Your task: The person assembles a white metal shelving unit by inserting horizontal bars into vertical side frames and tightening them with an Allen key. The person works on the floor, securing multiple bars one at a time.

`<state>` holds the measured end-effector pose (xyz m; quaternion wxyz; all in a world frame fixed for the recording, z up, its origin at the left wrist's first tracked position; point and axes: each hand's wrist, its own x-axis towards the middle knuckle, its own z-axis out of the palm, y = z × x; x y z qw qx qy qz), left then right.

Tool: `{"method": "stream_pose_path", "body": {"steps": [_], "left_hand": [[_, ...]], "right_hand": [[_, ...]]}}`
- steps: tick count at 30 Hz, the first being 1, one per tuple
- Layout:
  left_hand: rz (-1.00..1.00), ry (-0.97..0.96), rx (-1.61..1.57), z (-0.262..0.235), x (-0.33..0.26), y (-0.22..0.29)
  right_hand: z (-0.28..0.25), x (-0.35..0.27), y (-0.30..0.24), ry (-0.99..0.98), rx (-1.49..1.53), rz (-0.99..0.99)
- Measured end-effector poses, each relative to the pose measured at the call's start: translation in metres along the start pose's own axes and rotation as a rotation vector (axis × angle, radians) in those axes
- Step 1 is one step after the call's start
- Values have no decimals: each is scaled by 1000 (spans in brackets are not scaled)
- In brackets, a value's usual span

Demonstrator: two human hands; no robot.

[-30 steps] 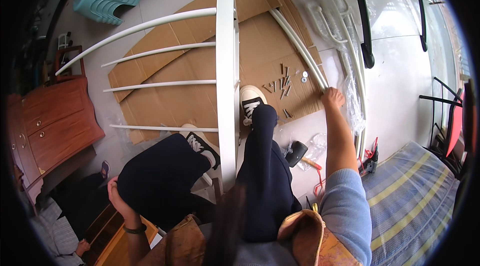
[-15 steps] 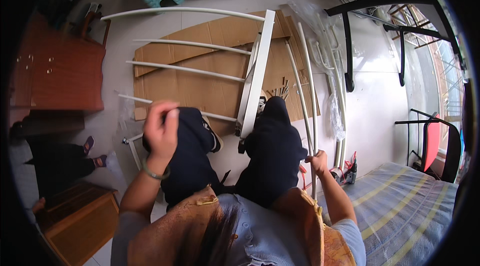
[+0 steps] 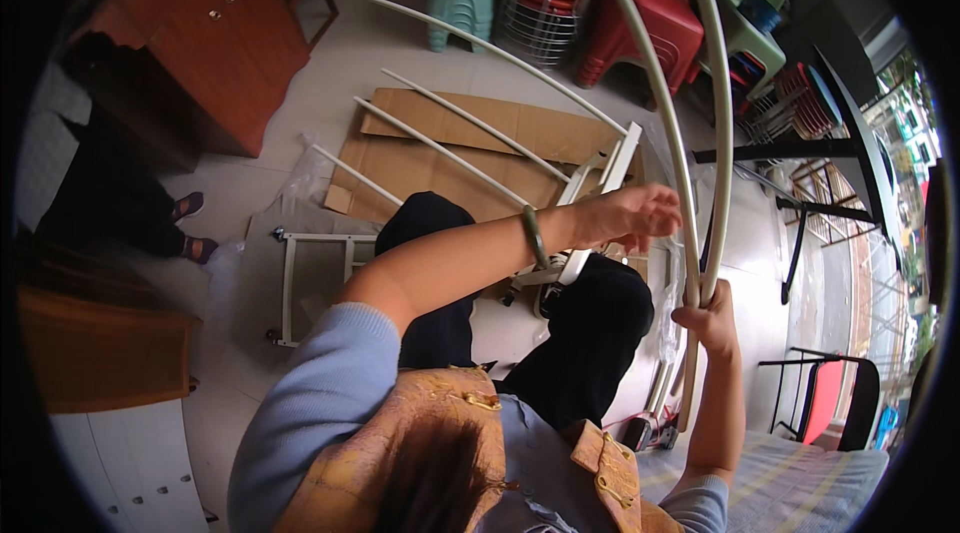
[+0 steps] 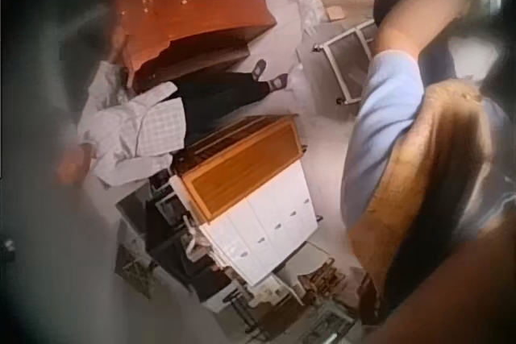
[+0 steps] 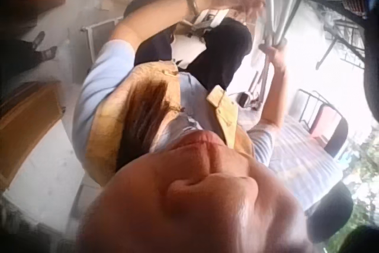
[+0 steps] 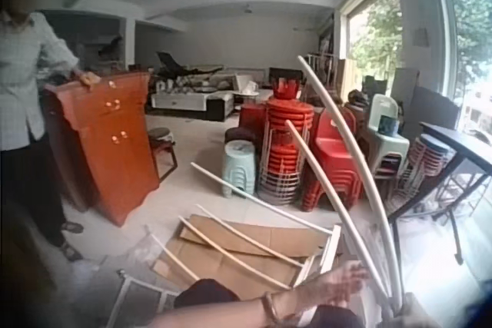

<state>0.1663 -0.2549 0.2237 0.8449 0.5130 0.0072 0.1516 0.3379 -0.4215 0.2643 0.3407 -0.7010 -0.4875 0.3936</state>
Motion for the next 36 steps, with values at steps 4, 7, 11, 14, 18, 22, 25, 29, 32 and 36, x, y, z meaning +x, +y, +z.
{"method": "stream_pose_path", "body": {"steps": [4, 7, 11, 14, 18, 22, 25, 29, 32, 36], "left_hand": [[198, 20, -140, -12, -21, 29], [265, 188, -109, -39, -43, 43], [247, 461, -80, -59, -56, 54], [262, 661, -213, -109, -84, 55], [501, 900, -211, -174, -135, 74], [530, 923, -390, -254, -184, 63], [494, 1084, -431, -290, -186, 25], [399, 1208, -524, -301, -155, -1], [375, 1179, -549, -310, -133, -9], [305, 1233, -481, -316, -121, -19]], "right_hand": [[38, 45, -58, -155, -222, -168], [66, 81, -80, -113, -279, -254], [95, 137, -82, -214, -652, -325], [118, 150, -97, -133, -665, -357], [60, 157, -42, 179, 163, -227], [23, 145, 50, 290, 693, 122], [44, 155, 84, 366, 765, 282], [63, 194, 102, 256, 921, 394], [53, 230, 138, 180, 956, 551], [60, 244, 140, 193, 474, 423]]}}
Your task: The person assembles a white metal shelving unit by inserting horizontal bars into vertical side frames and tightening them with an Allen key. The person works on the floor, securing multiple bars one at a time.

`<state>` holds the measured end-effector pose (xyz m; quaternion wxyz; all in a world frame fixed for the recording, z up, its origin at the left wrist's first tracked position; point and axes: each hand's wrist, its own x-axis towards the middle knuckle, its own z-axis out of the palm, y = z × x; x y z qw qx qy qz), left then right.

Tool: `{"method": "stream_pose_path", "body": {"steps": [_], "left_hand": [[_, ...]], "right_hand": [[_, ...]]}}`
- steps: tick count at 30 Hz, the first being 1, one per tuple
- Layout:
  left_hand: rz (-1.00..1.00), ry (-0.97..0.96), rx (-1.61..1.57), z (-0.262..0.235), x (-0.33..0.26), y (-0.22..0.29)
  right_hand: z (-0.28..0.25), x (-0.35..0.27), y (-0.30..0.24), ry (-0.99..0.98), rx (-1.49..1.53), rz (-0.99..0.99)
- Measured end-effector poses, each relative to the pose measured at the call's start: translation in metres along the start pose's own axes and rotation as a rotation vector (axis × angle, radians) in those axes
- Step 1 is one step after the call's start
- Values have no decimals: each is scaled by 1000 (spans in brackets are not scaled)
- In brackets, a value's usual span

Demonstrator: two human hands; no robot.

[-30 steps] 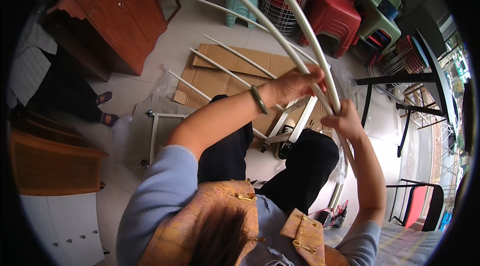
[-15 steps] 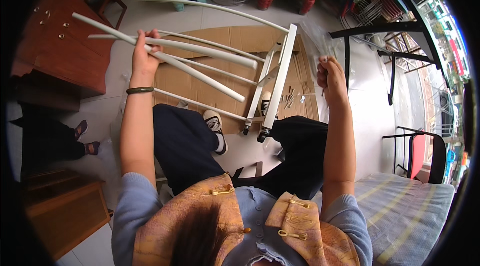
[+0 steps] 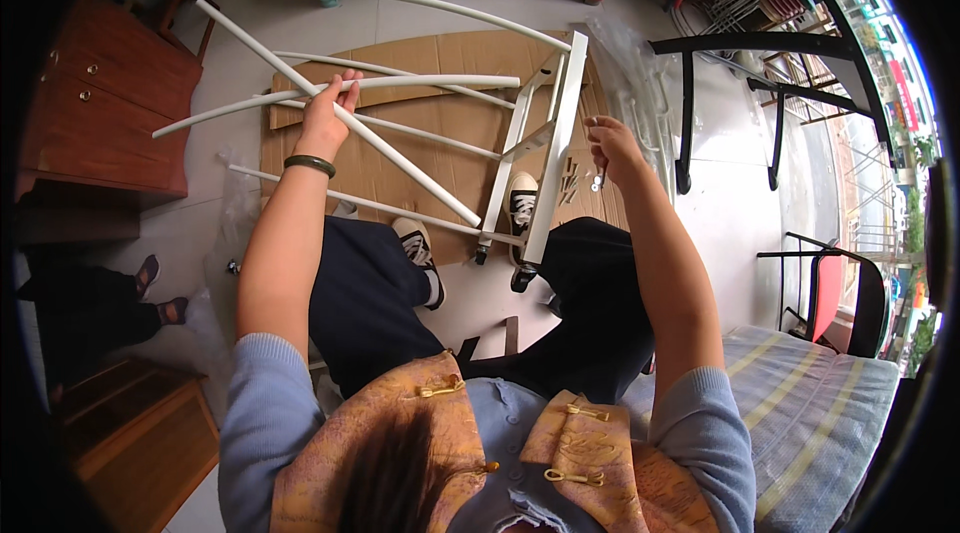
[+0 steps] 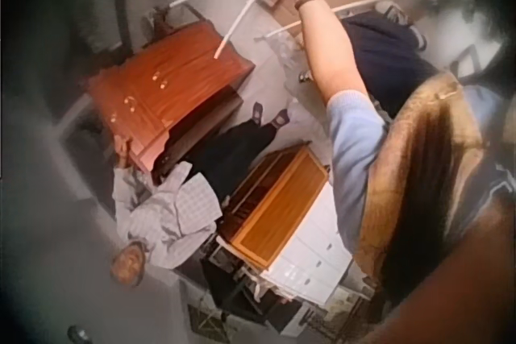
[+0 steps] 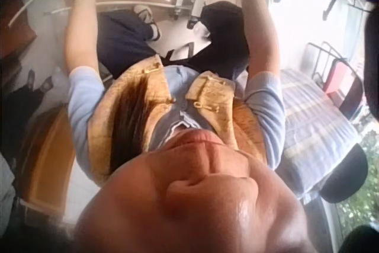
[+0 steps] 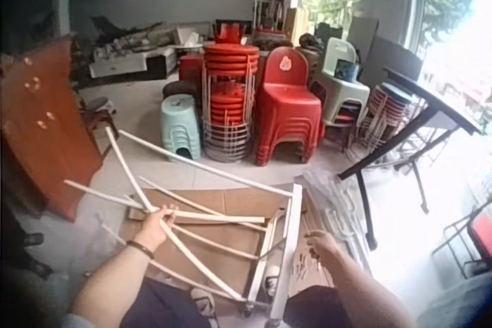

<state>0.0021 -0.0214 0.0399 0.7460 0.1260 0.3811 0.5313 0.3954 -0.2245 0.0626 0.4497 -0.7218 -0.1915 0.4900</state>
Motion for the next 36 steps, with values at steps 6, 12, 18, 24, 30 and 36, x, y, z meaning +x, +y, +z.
{"method": "stream_pose_path", "body": {"steps": [6, 12, 18, 24, 30, 36], "left_hand": [[41, -51, 135, 11, -1, -14], [25, -34, 185, 10, 6, -14], [22, 37, 235, 19, -1, -19], [31, 7, 311, 23, -6, -24], [42, -46, 348, 25, -9, -26], [19, -54, 321, 30, -11, -28]], "right_hand": [[9, 12, 18, 13, -387, -171], [5, 9, 19, -51, -628, -180], [7, -5, 7, 32, -814, -353], [11, 0, 9, 18, -769, -430], [13, 12, 19, -113, -329, -303], [2, 7, 14, -207, -3, -136]]}}
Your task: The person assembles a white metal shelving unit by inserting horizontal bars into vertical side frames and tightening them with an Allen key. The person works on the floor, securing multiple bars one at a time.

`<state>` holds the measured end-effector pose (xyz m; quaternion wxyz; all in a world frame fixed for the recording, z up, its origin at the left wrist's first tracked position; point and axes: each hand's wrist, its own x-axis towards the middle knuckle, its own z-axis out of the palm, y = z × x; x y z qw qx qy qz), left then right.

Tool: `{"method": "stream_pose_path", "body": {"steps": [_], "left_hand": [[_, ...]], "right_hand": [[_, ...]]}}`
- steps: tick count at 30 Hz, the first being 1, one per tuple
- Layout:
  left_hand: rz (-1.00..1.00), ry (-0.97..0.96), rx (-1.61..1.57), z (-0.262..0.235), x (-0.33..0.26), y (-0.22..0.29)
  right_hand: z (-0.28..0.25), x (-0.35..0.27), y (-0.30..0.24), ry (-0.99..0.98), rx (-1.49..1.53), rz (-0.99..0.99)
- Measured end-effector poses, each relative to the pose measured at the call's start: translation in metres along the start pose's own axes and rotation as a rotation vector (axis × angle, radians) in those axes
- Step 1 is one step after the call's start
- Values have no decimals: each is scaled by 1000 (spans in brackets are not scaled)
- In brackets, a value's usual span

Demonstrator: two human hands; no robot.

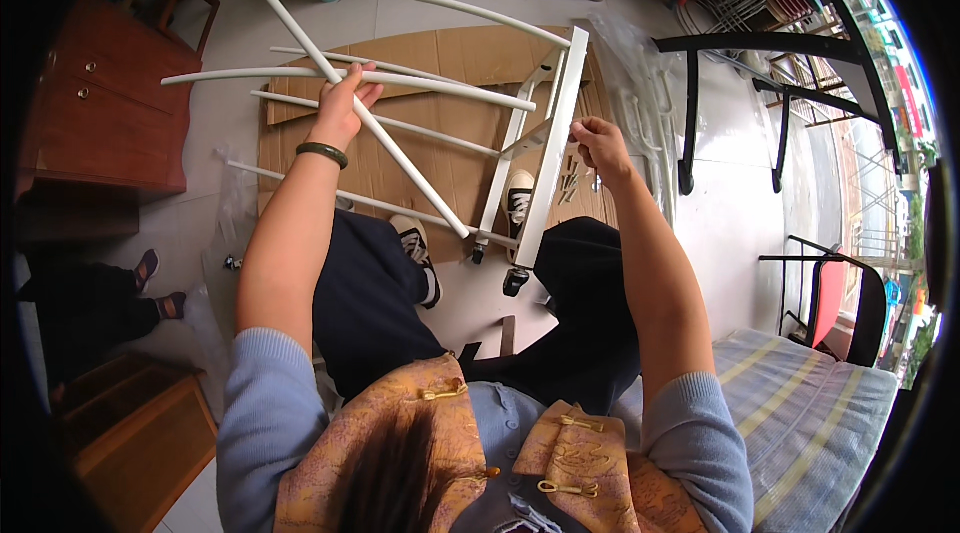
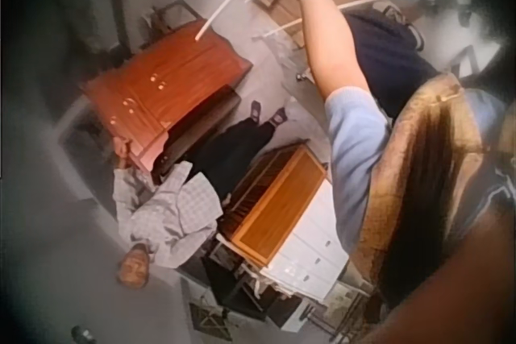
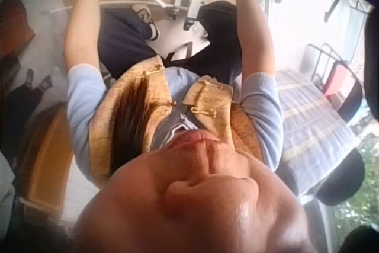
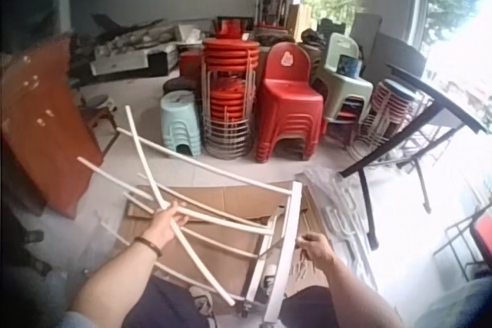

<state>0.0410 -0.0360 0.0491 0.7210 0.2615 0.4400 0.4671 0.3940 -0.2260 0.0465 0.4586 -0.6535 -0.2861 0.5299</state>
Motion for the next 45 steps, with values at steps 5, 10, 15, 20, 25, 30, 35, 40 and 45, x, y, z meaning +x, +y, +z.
{"method": "stream_pose_path", "body": {"steps": [5, 10, 15, 20, 25, 30, 35, 40, 45], "left_hand": [[-8, -17, -17, 1, 2, -3], [-20, -26, 5, 1, 8, -5], [-23, -27, 36, 5, 8, -8], [-25, -50, 40, 12, 10, -12], [-17, -56, 47, 16, 9, -14], [-9, -62, 59, 19, 7, -13], [-16, -54, 38, 21, 7, -15], [-13, -77, 26, 18, 10, -16], [-20, -70, 20, 20, 13, -16]], "right_hand": [[4, 3, 8, 72, 138, 56], [4, 4, 12, 79, 173, 85], [7, -1, 7, 53, 213, 34], [6, -5, 5, 46, 237, 49], [4, -5, 3, -1, 329, 83], [2, -5, 4, -32, 348, 90], [2, -1, 9, 0, 282, 83], [9, 2, 13, 41, 164, 61], [20, 6, 20, 154, 44, 44]]}}
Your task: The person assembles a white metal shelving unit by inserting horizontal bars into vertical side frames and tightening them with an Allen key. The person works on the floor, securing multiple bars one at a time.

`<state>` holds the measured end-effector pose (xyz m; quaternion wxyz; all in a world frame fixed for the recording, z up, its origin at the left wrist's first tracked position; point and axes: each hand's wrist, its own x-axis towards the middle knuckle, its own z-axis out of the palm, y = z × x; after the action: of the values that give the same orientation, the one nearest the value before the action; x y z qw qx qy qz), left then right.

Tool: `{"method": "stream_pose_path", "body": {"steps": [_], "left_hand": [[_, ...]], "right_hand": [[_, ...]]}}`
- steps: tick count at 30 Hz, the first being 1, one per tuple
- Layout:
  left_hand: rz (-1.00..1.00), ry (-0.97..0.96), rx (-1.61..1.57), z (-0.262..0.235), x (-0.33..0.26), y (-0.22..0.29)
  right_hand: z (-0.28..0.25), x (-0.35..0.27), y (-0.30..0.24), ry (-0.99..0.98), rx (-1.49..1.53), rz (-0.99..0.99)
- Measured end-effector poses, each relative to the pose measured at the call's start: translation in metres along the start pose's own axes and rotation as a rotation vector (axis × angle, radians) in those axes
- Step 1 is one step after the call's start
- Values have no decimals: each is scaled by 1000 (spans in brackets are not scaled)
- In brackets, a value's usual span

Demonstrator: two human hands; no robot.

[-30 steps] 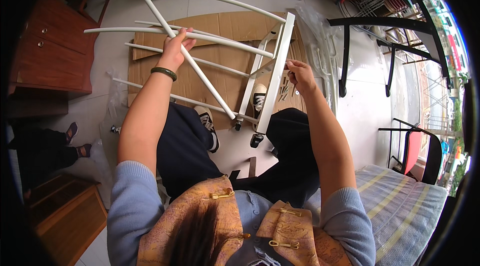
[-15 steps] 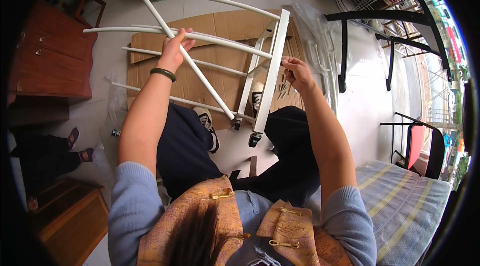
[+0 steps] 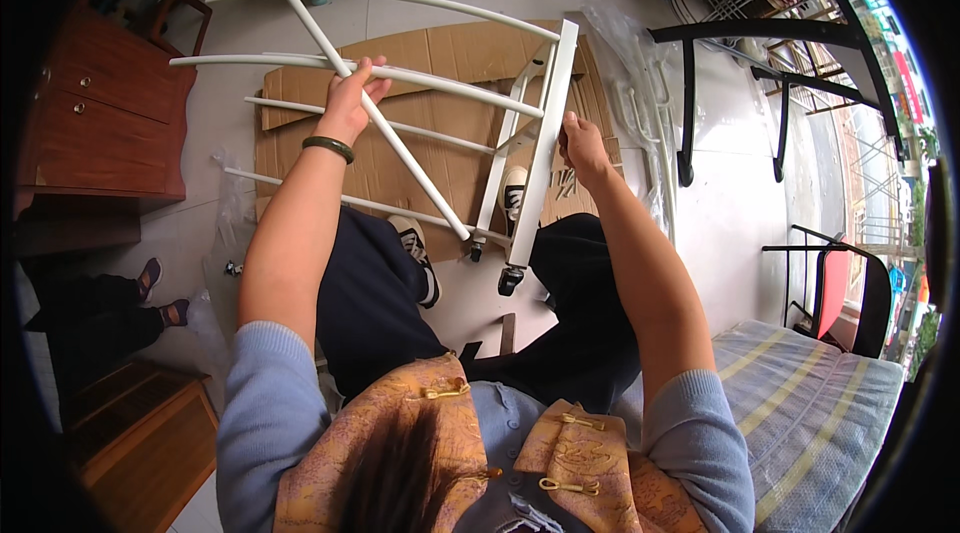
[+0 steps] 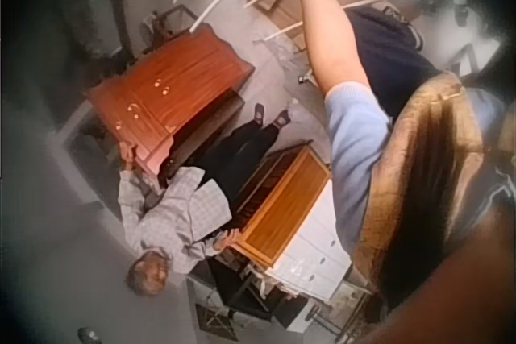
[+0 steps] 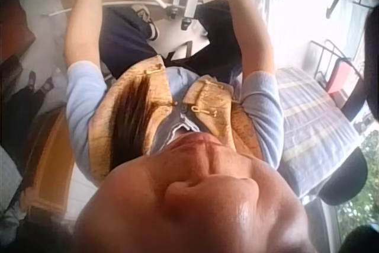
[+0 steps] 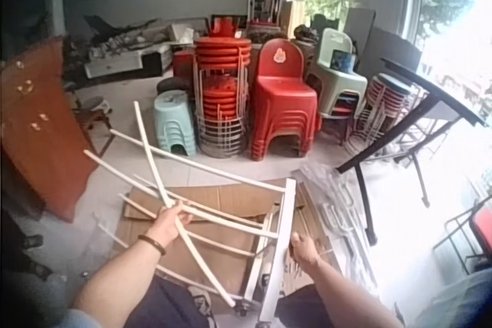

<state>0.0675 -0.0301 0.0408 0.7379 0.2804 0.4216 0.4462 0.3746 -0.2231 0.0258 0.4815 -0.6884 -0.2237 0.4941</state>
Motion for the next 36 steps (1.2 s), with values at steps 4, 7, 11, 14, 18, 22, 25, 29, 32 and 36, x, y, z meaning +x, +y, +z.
{"method": "stream_pose_path", "body": {"steps": [4, 7, 11, 14, 18, 22, 25, 29, 32, 36], "left_hand": [[-4, 4, -10, 1, 1, -2], [-15, 2, -23, -4, 3, -3], [-9, -7, -31, -6, 3, -3], [-17, -8, -39, -2, 3, -5], [-30, 10, -40, 0, 3, -5], [-26, 27, -34, 2, 2, -4], [-28, 36, -11, -3, 3, -4], [-25, 51, -28, 0, 4, -5], [-38, 23, -15, 5, 3, -5], [-23, 3, -6, 0, 6, -5]], "right_hand": [[1, 4, -2, 103, -189, -18], [-3, -1, -11, 72, -182, 37], [-7, -11, -28, -74, 46, 123], [-16, -7, -21, -154, 97, 139], [-15, -2, -18, -222, 72, 95], [-12, 2, -13, -126, -92, 103], [-5, -6, -19, -93, -40, 188], [-15, -2, -22, -194, 80, 183], [-22, 7, -10, -216, 96, 154], [-7, 6, -11, -84, -46, 121]]}}
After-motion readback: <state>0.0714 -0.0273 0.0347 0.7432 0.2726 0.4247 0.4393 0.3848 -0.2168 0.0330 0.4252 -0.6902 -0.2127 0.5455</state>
